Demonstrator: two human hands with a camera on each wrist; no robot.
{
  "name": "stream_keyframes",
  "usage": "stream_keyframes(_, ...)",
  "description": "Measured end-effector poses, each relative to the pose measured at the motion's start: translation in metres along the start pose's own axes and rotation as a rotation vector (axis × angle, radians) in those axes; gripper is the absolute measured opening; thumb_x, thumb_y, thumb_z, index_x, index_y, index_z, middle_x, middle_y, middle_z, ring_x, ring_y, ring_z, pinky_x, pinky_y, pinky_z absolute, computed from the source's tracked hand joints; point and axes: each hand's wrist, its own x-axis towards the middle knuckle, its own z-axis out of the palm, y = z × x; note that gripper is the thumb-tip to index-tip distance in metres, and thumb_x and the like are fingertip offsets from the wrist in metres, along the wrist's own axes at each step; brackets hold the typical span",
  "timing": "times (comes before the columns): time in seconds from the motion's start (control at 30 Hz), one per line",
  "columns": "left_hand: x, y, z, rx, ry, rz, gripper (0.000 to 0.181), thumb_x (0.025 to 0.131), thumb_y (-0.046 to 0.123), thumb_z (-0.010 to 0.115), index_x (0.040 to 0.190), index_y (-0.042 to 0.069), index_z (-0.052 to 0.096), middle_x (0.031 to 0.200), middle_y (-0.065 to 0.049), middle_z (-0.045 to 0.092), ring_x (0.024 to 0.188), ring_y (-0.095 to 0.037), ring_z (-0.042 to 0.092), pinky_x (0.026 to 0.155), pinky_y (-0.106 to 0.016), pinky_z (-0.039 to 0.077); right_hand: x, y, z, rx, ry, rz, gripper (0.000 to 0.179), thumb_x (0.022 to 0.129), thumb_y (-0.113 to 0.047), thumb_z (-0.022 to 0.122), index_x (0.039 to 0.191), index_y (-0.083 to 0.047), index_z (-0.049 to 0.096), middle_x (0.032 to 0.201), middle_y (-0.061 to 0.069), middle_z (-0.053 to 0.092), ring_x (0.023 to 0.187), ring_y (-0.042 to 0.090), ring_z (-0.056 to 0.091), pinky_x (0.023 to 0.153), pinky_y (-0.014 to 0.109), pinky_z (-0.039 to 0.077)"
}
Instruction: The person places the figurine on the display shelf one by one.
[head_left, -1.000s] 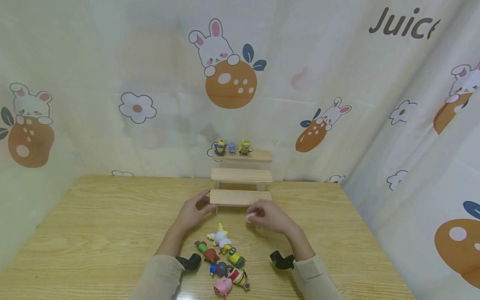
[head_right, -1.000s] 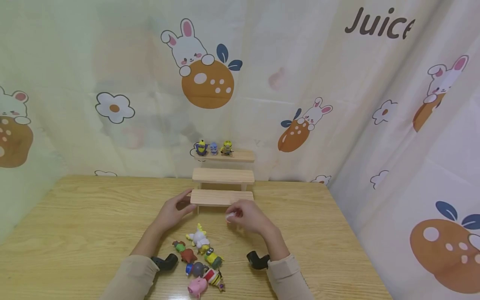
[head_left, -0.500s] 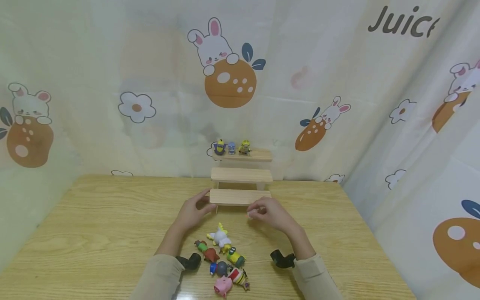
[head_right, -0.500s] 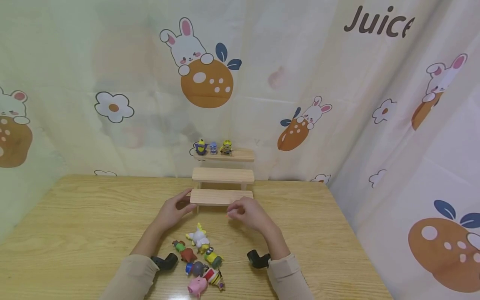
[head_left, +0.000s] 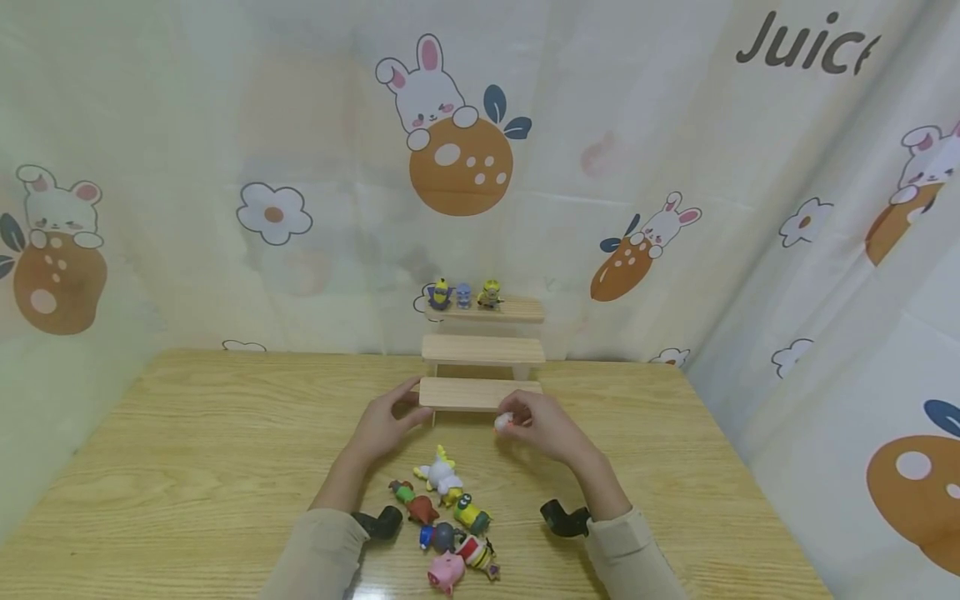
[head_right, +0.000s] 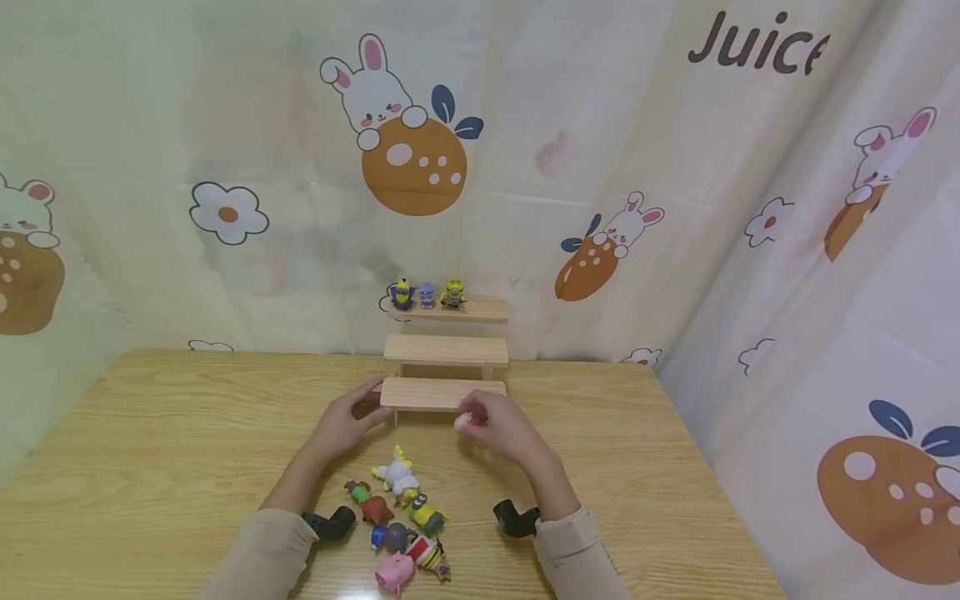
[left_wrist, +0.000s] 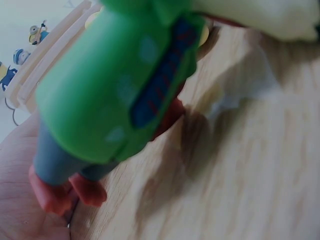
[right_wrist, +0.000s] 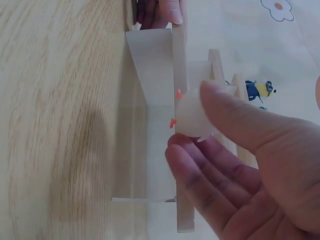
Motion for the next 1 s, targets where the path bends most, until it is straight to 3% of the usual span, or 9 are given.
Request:
stream_keyframes(0.13,0.0,0.0,0.0,-0.003,0.0,0.001,0.068,0.081,0.052,0.068,0.141,0.032,0.045,0.121,-0.006,0.065,0.124,-0.028,0.052,0.11,-0.051,0.034,0.0,-0.001,0.001,0.009,0.024,0.03,0.024,0.085,-0.024,0.072,0.103,-0.01,0.067,0.093,-0.001,0.068,0.086,0.012,0.064,0.076,0.031,0.054)
stream_keyframes(0.37,0.0,0.0,0.0,-0.005,-0.002,0.005,0.068,0.081,0.051,0.068,0.141,0.031,0.045,0.12,-0.006,0.065,0.124,-0.028,0.052,0.11,-0.051,0.034,0.001,-0.002,0.0,0.037,0.074,0.04,0.024,0.086,-0.023,0.071,0.107,-0.011,0.07,0.106,0.002,0.07,0.092,0.017,0.067,0.078,0.033,0.056)
stream_keyframes(0.67,0.001,0.0,0.0,0.001,-0.008,0.013,0.068,0.083,0.048,0.068,0.143,0.028,0.044,0.121,-0.005,0.066,0.125,-0.028,0.052,0.111,-0.052,0.032,0.002,-0.002,-0.004,0.015,0.209,0.077,0.036,0.081,-0.022,0.074,0.115,-0.014,0.069,0.105,0.005,0.071,0.089,0.019,0.068,0.074,0.031,0.057)
stream_keyframes(1.0,0.0,-0.002,-0.001,-0.002,0.005,0.029,0.068,0.083,0.046,0.069,0.143,0.026,0.043,0.12,-0.005,0.066,0.124,-0.028,0.052,0.11,-0.052,0.032,0.019,-0.011,-0.029,-0.02,0.309,0.052,0.037,0.084,-0.019,0.072,0.119,-0.009,0.066,0.108,0.012,0.069,0.096,0.028,0.068,0.08,0.039,0.057)
